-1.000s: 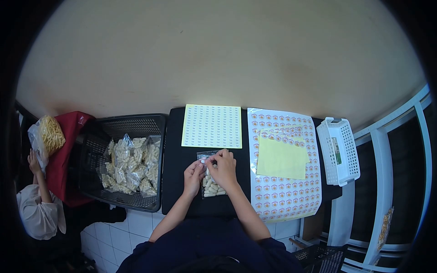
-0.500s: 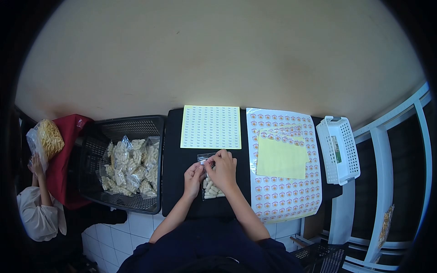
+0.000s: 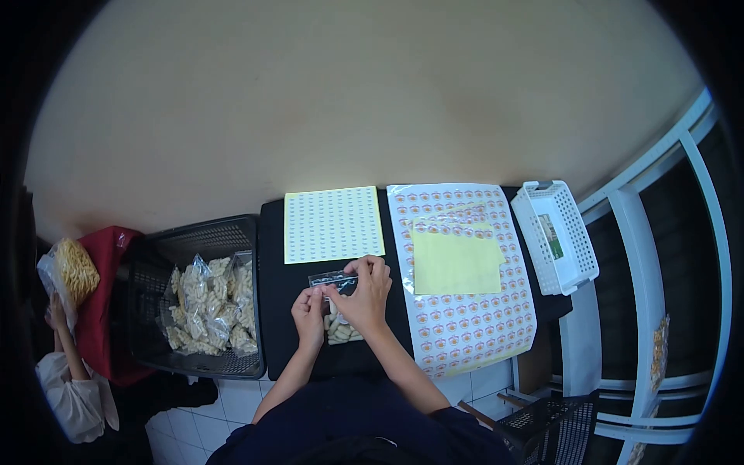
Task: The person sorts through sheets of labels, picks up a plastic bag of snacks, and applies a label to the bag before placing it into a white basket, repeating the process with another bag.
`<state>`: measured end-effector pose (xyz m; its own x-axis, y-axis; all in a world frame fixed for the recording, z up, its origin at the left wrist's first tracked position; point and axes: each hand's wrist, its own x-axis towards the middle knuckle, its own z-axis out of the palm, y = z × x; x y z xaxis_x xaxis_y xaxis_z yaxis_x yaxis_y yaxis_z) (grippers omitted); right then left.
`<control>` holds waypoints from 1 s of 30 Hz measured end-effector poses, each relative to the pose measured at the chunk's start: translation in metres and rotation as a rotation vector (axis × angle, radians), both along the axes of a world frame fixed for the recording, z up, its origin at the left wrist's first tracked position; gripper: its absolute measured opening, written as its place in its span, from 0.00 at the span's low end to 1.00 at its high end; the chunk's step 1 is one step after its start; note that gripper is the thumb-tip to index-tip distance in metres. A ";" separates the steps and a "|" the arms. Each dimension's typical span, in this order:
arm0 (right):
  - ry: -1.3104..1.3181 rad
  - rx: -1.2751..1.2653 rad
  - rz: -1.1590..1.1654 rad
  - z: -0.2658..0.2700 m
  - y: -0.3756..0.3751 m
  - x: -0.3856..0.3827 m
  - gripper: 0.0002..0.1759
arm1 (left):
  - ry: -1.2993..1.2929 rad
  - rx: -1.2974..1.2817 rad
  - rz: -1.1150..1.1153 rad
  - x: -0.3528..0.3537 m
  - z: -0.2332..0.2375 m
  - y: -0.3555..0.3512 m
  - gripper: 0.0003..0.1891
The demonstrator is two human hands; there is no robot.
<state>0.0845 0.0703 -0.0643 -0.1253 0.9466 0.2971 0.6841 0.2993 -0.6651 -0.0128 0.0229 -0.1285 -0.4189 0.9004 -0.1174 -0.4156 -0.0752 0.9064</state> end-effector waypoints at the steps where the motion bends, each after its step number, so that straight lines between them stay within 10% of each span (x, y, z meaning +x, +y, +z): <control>1: 0.066 0.025 -0.019 0.002 -0.001 0.002 0.25 | 0.026 0.015 -0.001 0.002 0.004 0.000 0.08; 8: 0.410 -0.111 0.037 0.006 -0.008 0.048 0.41 | -0.011 0.041 0.004 0.022 0.031 0.014 0.05; 16: 0.592 -0.588 0.281 0.000 -0.014 0.146 0.18 | -0.248 0.033 -0.255 0.076 0.053 0.037 0.13; 18: 0.408 -0.415 0.174 0.012 -0.005 0.183 0.17 | -0.029 0.095 -0.422 0.097 0.044 0.034 0.30; 20: 0.428 -0.185 -0.015 0.020 0.016 0.238 0.14 | 0.995 0.131 -0.642 0.109 0.038 0.021 0.38; 22: 0.493 0.039 -0.144 0.016 0.054 0.310 0.16 | 1.336 0.148 -0.711 0.121 0.037 0.005 0.41; 30: 0.475 -0.165 -0.254 0.015 0.203 0.462 0.14 | 1.601 -0.007 -0.768 0.123 0.024 -0.005 0.43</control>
